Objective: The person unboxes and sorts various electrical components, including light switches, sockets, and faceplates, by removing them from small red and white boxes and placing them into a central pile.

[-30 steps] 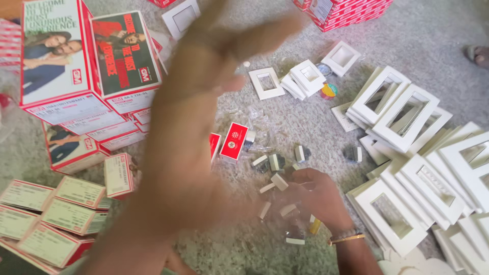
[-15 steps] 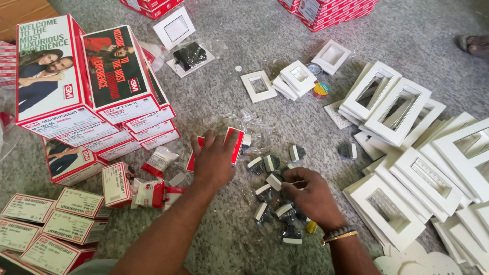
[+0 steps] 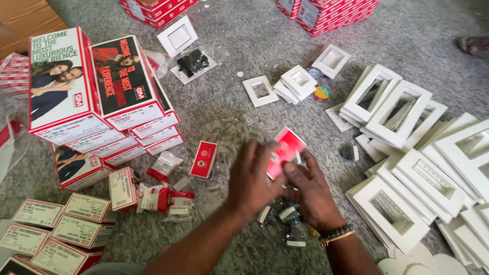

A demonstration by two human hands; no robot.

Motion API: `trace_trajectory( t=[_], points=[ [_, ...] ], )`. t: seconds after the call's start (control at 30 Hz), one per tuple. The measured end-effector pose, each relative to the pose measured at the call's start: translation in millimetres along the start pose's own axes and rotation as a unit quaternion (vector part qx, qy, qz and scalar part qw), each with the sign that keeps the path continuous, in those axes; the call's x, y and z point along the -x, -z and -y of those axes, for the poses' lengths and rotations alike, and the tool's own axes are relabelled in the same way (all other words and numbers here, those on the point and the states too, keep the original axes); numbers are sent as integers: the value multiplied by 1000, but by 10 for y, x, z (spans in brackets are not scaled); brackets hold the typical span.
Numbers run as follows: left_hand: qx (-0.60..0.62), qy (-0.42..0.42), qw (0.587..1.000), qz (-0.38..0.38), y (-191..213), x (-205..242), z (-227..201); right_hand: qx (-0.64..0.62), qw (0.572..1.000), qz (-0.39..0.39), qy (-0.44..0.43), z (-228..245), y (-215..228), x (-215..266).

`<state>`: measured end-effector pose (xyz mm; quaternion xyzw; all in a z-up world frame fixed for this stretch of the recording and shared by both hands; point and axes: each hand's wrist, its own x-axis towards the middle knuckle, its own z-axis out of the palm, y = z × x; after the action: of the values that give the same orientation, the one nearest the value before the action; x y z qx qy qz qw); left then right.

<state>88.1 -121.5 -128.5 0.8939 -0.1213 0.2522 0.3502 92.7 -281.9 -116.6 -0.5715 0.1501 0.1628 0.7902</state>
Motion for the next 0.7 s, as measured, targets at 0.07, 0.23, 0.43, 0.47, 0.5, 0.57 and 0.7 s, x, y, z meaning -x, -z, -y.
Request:
trace_trajectory(
  t=[0.07, 0.23, 0.43, 0.47, 0.5, 0.57, 0.7],
  points=[
    [62, -17, 997, 42, 9, 101, -211, -48, 998, 27, 34, -76, 83, -23],
    [180, 21, 955, 233, 124, 48, -258, -70, 986, 144, 37, -131, 463, -111],
    [206, -40, 965, 156, 109, 43, -97, -27, 993, 112, -35, 28, 237, 8],
    [231, 26, 951, 202, 105, 30, -50, -32, 992, 116, -49, 47, 207, 34],
    [256, 90, 930, 247, 102, 23, -12, -37, 990, 119, -62, 68, 196, 42],
    [357, 135, 891, 245, 130, 3, 74, -4, 998, 57, -33, 123, 221, -20],
    [408, 285, 837, 229, 93, 28, -9, -80, 995, -50, 33, 120, 374, -120]
  ],
)
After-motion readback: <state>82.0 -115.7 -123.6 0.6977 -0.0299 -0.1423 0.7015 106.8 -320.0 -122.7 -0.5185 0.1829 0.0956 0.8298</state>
